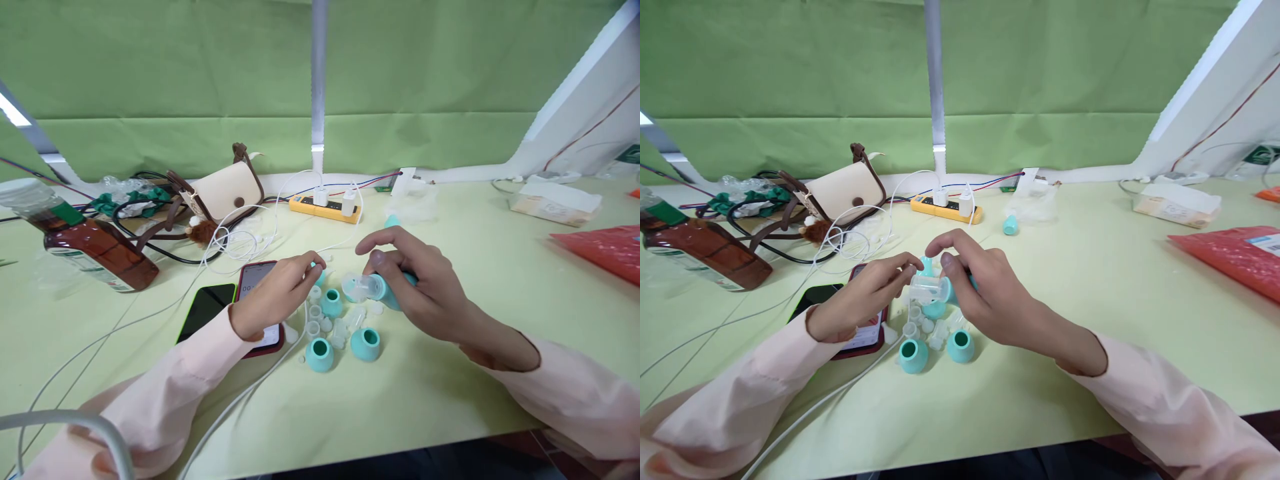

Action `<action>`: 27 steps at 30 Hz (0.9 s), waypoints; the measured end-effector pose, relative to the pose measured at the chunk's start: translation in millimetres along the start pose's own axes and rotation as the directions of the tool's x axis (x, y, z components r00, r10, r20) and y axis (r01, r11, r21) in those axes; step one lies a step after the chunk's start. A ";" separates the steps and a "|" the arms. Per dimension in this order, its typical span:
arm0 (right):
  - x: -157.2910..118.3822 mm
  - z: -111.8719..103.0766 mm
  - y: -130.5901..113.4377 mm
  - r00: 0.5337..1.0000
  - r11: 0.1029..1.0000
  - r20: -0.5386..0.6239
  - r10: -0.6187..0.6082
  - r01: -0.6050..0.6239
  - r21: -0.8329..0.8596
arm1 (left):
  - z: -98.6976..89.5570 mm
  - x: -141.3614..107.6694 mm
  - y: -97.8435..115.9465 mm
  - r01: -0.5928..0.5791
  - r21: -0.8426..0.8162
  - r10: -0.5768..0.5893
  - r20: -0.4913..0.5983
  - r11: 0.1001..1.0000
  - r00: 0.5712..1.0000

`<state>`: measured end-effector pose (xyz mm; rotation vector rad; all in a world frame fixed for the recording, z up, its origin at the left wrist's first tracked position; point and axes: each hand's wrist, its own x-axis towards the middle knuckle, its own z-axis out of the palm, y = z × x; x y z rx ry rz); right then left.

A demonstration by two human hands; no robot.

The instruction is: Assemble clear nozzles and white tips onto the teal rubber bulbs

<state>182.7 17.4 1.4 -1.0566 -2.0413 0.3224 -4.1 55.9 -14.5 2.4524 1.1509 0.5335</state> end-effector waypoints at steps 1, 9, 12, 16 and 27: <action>0.8 0.6 1.4 1.000 1.000 0.013 -0.005 0.005 -0.002 | -0.8 0.2 0.5 0.012 -0.017 -0.013 -0.016 1.000 1.000; -1.7 11.5 5.1 0.993 0.996 0.103 -0.050 0.056 -0.064 | -6.9 -13.6 22.4 -0.145 -0.089 0.132 -0.138 0.985 0.982; -5.9 16.6 2.8 0.983 0.987 0.111 -0.143 0.151 -0.063 | -5.9 -20.1 33.8 -0.233 0.006 0.233 -0.016 0.972 0.972; -7.5 15.0 -2.0 0.976 0.983 0.125 -0.180 0.175 0.050 | -6.1 -21.8 37.7 -0.293 -0.052 0.296 0.074 0.955 0.952; -8.6 7.5 -6.9 0.977 0.889 0.198 -0.079 -0.021 0.457 | -12.1 -20.9 37.4 -0.222 -0.394 0.320 0.205 0.892 0.925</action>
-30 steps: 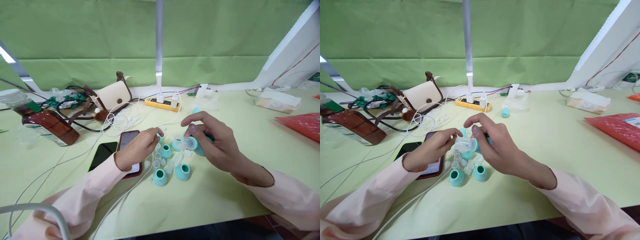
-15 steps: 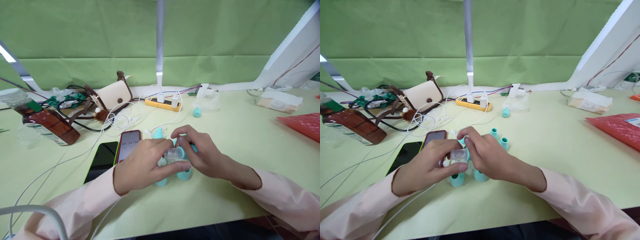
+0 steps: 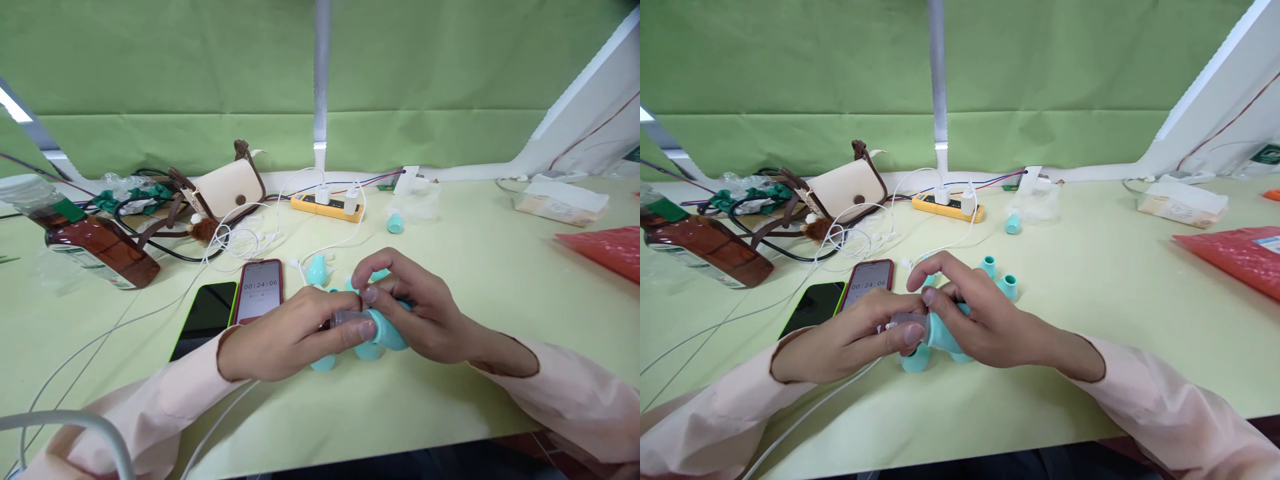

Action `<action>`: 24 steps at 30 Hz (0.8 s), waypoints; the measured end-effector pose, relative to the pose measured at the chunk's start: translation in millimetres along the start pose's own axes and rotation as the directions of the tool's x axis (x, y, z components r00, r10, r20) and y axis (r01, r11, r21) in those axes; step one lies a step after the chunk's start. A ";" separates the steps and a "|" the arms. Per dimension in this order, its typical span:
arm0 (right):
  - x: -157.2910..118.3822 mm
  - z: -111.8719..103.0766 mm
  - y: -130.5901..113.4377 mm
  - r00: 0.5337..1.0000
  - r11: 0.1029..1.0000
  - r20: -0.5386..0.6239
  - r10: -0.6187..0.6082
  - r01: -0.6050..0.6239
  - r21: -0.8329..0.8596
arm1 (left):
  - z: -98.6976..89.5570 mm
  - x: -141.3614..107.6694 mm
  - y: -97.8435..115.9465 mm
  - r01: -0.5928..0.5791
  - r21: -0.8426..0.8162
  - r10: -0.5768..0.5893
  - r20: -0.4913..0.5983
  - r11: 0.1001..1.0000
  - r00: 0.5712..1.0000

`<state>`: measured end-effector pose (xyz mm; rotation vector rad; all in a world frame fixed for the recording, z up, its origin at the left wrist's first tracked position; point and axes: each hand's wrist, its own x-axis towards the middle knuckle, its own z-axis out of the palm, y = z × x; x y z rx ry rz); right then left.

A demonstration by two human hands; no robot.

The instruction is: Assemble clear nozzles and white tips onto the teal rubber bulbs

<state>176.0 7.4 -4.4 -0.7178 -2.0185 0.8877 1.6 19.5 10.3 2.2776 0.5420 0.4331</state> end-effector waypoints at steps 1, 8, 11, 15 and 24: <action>0.0 0.0 0.1 1.000 1.000 0.006 0.007 -0.007 0.027 | 0.5 0.0 -0.4 0.011 -0.035 -0.010 0.010 0.999 1.000; -0.9 -2.9 0.8 0.997 0.988 0.059 0.046 -0.054 0.145 | 0.1 -2.8 -0.7 0.061 -0.261 -0.049 0.050 0.964 0.998; -0.9 -4.9 -1.4 0.997 0.970 0.016 0.069 -0.071 0.231 | -6.0 -8.7 7.0 0.029 -0.299 -0.032 -0.008 0.954 0.999; 4.9 -9.7 -0.4 0.985 0.932 -0.028 0.173 -0.154 0.329 | -12.4 -13.9 18.3 0.023 -0.070 -0.029 -0.093 0.997 0.995; 18.5 -23.9 15.5 0.972 0.942 -0.096 0.214 -0.180 0.282 | 9.2 1.6 -4.4 0.187 0.536 -0.131 -0.141 0.823 0.981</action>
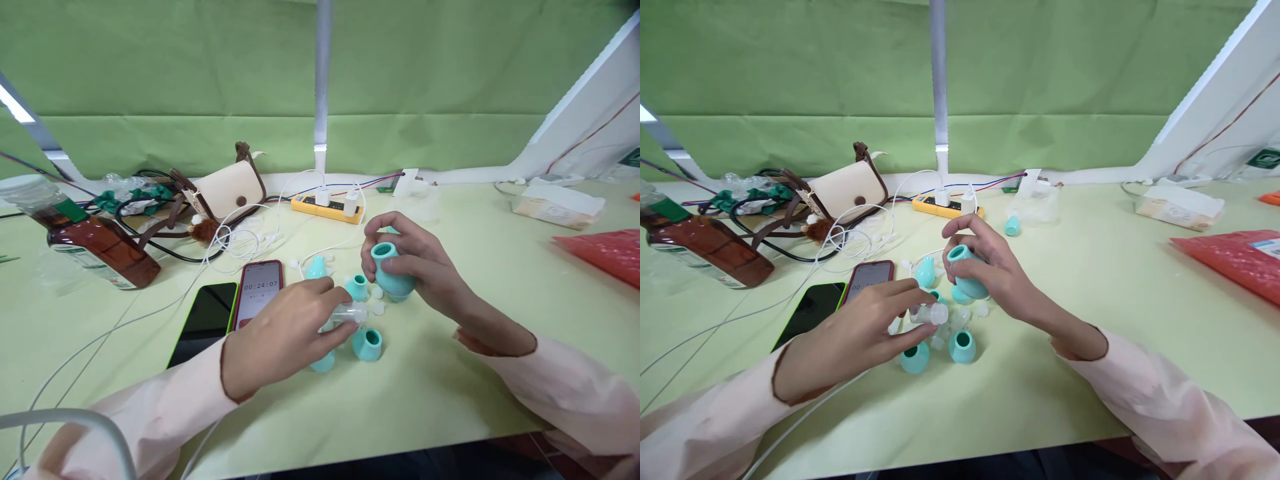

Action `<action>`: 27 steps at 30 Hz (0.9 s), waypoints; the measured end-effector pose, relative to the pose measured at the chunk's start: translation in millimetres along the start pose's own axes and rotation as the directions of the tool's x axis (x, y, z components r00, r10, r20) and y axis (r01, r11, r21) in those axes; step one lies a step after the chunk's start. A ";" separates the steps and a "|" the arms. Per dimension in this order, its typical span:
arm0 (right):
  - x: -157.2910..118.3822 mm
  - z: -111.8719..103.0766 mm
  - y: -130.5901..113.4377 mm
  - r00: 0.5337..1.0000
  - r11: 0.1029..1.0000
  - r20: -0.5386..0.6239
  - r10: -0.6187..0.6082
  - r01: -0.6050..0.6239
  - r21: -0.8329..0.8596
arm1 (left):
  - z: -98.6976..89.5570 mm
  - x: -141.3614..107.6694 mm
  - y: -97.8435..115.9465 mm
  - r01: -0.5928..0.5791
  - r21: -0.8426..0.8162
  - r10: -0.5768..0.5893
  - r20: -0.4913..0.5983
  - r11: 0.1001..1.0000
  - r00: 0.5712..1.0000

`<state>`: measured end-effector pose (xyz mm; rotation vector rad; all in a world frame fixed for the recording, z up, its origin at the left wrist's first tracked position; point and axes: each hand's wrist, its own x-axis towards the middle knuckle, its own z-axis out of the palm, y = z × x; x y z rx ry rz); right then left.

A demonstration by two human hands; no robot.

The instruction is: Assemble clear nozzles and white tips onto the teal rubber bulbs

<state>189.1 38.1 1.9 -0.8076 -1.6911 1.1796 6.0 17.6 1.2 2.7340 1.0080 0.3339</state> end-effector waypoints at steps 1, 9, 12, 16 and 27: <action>0.1 0.1 0.0 1.000 1.000 -0.016 0.011 -0.011 0.000 | 4.2 1.3 0.0 0.007 0.010 -0.007 0.021 1.000 1.000; 4.8 -4.6 -4.0 0.983 0.994 -0.184 -0.016 -0.004 -0.111 | 12.5 11.7 -16.5 0.160 0.019 -0.152 -0.222 0.987 0.963; 7.3 -8.6 -4.8 0.974 0.989 -0.222 -0.047 0.014 -0.148 | 20.0 16.8 -34.7 0.184 0.008 -0.175 -0.282 0.983 0.943; 9.6 -10.7 -2.6 0.968 0.983 -0.241 -0.076 0.033 -0.181 | 32.8 20.4 -50.5 0.151 0.006 -0.143 -0.281 0.989 0.949; 24.7 -26.7 26.0 0.912 0.845 -0.260 -0.317 0.147 -0.515 | 16.8 16.4 -37.6 0.158 -0.005 -0.153 -0.266 0.987 0.952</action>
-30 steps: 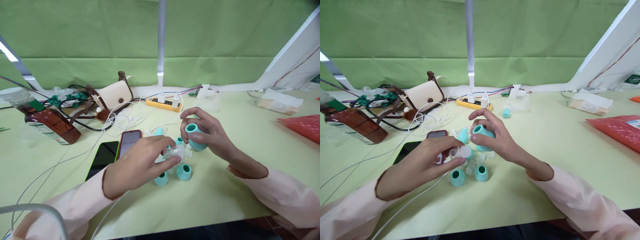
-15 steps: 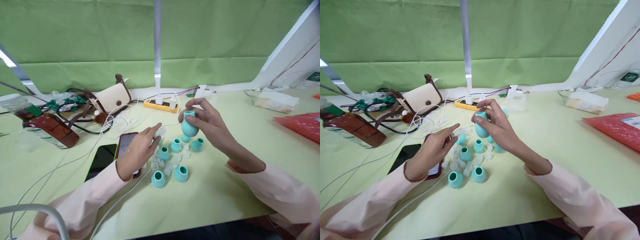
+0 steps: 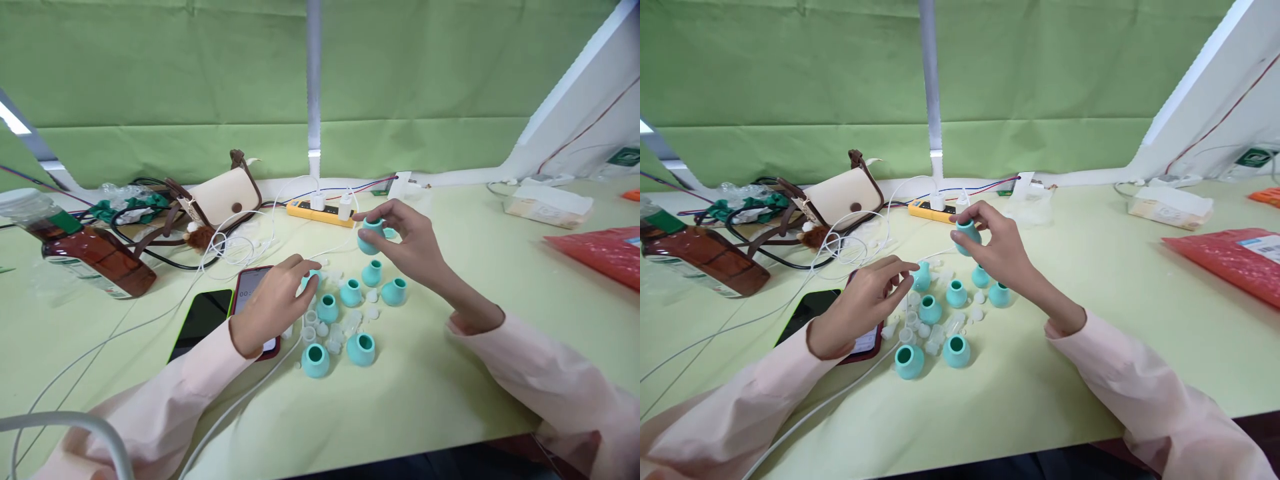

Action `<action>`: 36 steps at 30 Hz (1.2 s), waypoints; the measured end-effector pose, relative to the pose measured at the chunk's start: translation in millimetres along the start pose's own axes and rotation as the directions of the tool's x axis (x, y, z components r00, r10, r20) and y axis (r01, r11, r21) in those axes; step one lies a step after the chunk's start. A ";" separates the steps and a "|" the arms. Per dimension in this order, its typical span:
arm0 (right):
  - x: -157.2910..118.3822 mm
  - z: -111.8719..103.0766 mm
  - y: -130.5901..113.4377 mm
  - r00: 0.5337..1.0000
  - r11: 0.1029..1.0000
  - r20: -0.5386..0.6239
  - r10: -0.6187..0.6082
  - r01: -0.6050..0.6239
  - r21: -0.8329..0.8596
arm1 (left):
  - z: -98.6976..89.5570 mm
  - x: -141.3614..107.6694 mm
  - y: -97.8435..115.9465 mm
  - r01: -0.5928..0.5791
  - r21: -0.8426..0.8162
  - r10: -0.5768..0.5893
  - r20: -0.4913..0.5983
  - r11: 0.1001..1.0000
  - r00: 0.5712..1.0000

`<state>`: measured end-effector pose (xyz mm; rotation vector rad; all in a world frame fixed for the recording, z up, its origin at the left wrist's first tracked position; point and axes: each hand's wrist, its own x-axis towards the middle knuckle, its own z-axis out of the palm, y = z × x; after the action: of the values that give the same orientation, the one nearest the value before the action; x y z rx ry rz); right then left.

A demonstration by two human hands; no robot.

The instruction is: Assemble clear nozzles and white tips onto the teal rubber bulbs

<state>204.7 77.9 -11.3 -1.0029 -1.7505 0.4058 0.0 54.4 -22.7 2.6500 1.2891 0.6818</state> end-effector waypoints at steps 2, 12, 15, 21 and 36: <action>3.7 2.4 20.3 0.999 0.997 0.026 0.029 -0.027 -0.068 | -7.7 -1.4 4.0 0.002 -0.016 -0.003 -0.011 1.000 1.000; 7.6 6.7 76.6 0.944 0.975 0.288 0.160 -0.107 -0.193 | -28.5 -11.8 24.3 -0.042 -0.023 0.041 -0.038 0.999 0.998; 12.4 0.4 77.7 0.960 0.963 0.241 0.146 -0.081 -0.258 | -30.9 -13.1 27.5 -0.042 -0.024 0.041 -0.032 0.999 0.999; 22.6 -29.2 117.5 0.984 0.861 0.075 0.164 -0.106 -0.498 | -41.8 -16.4 31.9 -0.050 -0.041 0.046 -0.095 0.998 0.994; 12.6 -18.1 128.5 0.991 0.833 -0.086 0.100 -0.130 -0.537 | -44.9 -19.3 34.5 -0.039 0.018 0.041 -0.103 0.999 0.994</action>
<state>275.2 160.8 -83.2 -1.5123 -1.7988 -0.0622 -5.5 13.7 20.9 2.6928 1.2745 0.8279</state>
